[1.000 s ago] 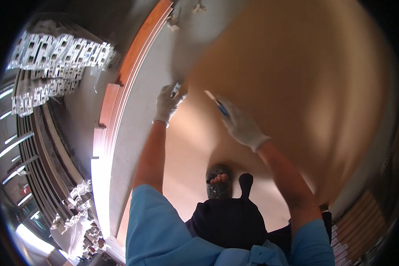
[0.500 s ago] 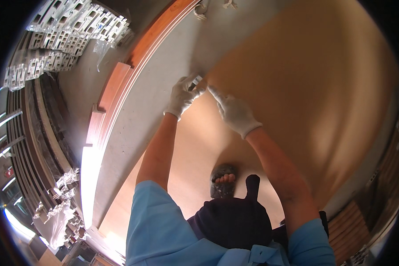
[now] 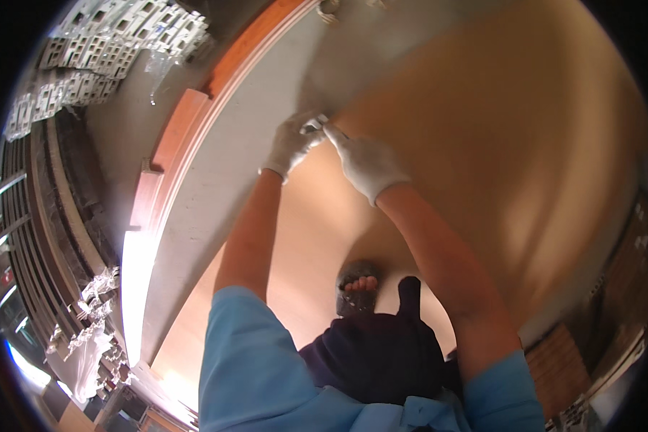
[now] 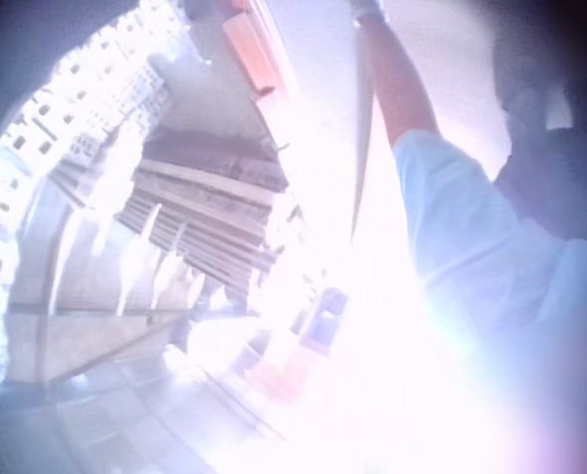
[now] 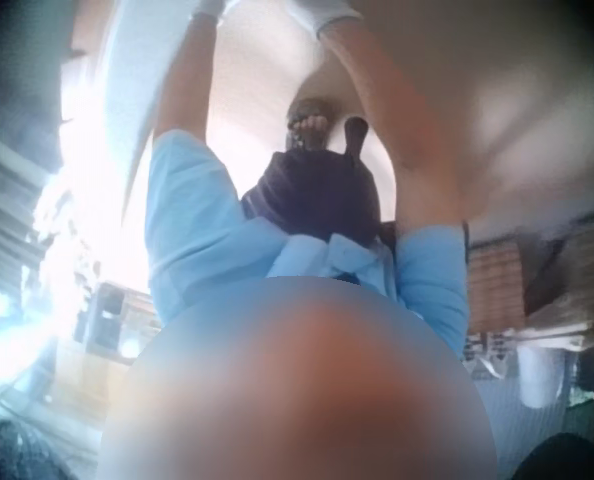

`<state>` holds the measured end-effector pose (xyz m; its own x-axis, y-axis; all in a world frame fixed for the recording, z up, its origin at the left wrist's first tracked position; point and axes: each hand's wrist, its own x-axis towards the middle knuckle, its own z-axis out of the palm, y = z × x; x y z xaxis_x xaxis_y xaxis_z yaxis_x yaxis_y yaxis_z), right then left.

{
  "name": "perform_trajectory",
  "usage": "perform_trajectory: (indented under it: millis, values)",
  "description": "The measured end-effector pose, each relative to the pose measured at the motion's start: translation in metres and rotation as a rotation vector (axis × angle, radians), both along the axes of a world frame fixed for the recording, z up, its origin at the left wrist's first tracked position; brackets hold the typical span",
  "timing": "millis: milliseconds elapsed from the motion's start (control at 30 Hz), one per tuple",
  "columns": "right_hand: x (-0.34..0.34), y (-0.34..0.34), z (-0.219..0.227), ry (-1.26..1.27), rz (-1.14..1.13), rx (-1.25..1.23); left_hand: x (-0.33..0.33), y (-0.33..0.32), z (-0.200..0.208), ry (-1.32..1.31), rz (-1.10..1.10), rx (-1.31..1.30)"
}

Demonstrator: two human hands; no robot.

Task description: The person uses a utility knife to cut a large sheet of brown cardboard on the floor. They repeatedly position the sheet, score it, and tear it into smaller pieces, then stack the cut pieces.

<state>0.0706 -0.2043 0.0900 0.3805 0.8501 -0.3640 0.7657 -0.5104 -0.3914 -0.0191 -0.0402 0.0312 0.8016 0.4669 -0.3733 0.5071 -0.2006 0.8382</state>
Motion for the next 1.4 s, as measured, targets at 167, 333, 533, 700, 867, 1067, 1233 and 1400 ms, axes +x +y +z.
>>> perform_trajectory:
  millis: [167,333,533,700,867,1067,1233,1400]
  values:
    - [-0.004,-0.047,-0.001,-0.040,0.013,-0.070,0.002,0.005,-0.010,-0.027,0.008,0.044]
    - [-0.020,-0.112,0.009,-0.085,-0.023,-0.098,0.001,0.014,-0.020,-0.024,-0.042,0.071]
    - [-0.036,-0.209,0.021,-0.003,-0.090,-0.144,0.004,0.019,-0.012,0.085,-0.129,0.075]
    - [-0.049,-0.300,0.028,0.055,-0.096,-0.306,0.005,0.024,-0.012,0.076,-0.197,0.121]
    - [-0.067,-0.404,0.030,-0.036,-0.049,-0.388,0.005,0.045,-0.025,0.158,-0.201,0.101]
    - [-0.081,-0.492,0.035,-0.057,-0.126,-0.391,0.034,-0.034,0.020,0.205,-0.461,1.206]
    - [-0.085,-0.478,0.037,0.010,-0.174,-0.509,0.017,-0.317,0.003,-0.378,-1.105,0.794]
    - [-0.091,-0.450,0.017,-0.049,-0.397,-0.304,0.006,-0.413,0.011,-0.290,-1.350,0.624]
